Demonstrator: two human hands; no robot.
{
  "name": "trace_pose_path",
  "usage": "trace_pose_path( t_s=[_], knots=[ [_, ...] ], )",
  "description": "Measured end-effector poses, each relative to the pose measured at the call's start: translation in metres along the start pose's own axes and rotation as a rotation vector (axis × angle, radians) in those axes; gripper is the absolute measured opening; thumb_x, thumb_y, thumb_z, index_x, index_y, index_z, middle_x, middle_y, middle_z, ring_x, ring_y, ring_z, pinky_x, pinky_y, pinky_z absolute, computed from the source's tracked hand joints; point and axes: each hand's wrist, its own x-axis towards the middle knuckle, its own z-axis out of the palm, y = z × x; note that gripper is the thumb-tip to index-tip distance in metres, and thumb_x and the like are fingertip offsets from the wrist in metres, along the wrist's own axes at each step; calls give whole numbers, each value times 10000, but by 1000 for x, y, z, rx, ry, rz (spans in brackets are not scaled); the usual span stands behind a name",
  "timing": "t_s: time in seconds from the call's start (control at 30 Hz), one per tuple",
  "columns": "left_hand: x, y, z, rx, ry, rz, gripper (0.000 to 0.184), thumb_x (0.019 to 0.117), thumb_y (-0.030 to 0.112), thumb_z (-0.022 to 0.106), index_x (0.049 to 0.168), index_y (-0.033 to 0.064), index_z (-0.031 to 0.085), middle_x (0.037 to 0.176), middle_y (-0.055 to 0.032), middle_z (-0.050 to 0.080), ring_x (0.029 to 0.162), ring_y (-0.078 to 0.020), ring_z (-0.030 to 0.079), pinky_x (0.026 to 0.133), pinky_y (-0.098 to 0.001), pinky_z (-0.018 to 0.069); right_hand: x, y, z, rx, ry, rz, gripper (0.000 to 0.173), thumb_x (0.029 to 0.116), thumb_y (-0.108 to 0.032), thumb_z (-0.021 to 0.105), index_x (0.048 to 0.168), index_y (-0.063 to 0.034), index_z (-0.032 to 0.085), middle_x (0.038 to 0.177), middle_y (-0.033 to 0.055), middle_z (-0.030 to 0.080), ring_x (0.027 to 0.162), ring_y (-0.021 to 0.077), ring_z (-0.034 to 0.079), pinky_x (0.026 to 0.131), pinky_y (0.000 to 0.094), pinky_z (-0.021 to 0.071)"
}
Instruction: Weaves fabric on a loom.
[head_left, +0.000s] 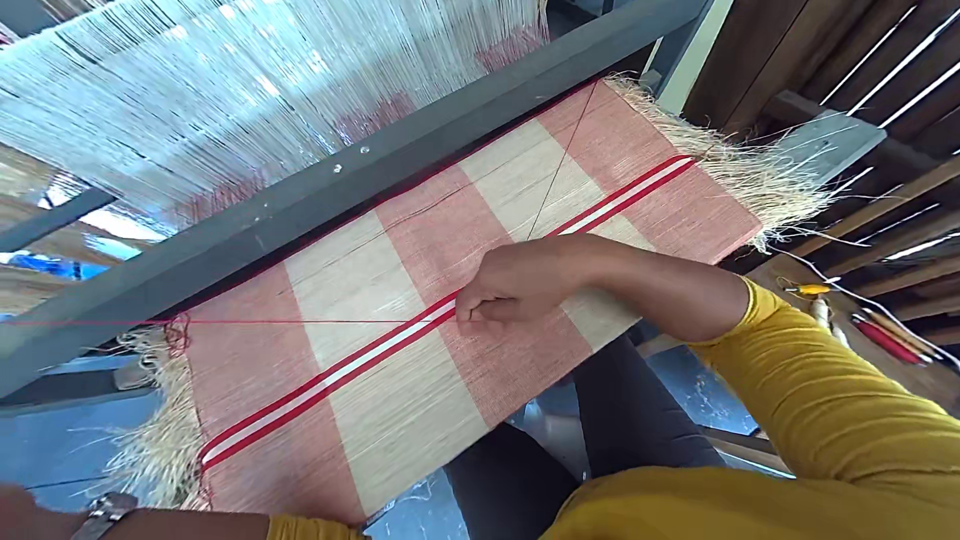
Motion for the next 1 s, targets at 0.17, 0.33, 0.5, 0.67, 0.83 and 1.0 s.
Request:
trace_pose_path(
  t_s=[0.17, 0.33, 0.5, 0.67, 0.83, 1.0],
  knots=[
    [46, -34, 29, -323, -227, 555, 373, 1035, 235, 603, 1318, -7, 586, 1245, -27, 644, 1139, -69, 613, 1023, -276, 493, -8, 8, -14, 131, 45, 2, 138, 977, -62, 685, 1083, -10, 755, 863, 89, 741, 709, 132, 705, 716, 324, 617],
    [10, 65, 95, -316, -659, 853, 505, 970, 274, 663, 1401, 62, 509, 1337, -33, 583, 1161, -68, 595, 992, -283, 524, -11, 30, -30, 244, 391, 40, 579, 956, -195, 729, 1472, -51, 510, 1119, 74, 743, 806, 111, 687, 714, 300, 587],
    [-19, 72, 143, -43, -679, 997, 360, 958, 297, 622, 1294, 173, 658, 1358, -90, 613, 1315, -308, 518, 1050, -676, 331, -10, 35, -45, 552, 656, 159, 561, 1037, -361, 602, 1498, -98, 420, 1117, 76, 710, 789, 155, 700, 638, 304, 604],
    [-32, 68, 159, 3, -712, 1022, 330, 964, 325, 602, 1288, 302, 657, 1374, 36, 590, 1341, -204, 475, 1064, -620, 277, -10, 60, -56, 607, 717, 303, 679, 1101, -558, 166, 1284, -140, 669, 1189, 4, 742, 929, 141, 693, 752, 329, 548],
    [-42, 80, 153, -403, -910, 999, 363, 979, 231, 652, 1321, 113, 634, 1374, -59, 575, 1319, -223, 519, 1103, -471, 454, 2, 75, -42, 943, 480, 56, 584, 1120, -458, 209, 1483, -112, 507, 1402, 74, 637, 1139, 175, 673, 834, 331, 593],
    [-54, 86, 147, -438, -952, 995, 379, 987, 226, 625, 1342, 95, 623, 1393, -49, 573, 1330, -218, 517, 1085, -444, 459, 22, 51, -7, 1186, 228, -106, 496, 1110, -494, 328, 1354, -137, 571, 971, 69, 697, 769, 153, 688, 659, 282, 589]
  ],
)
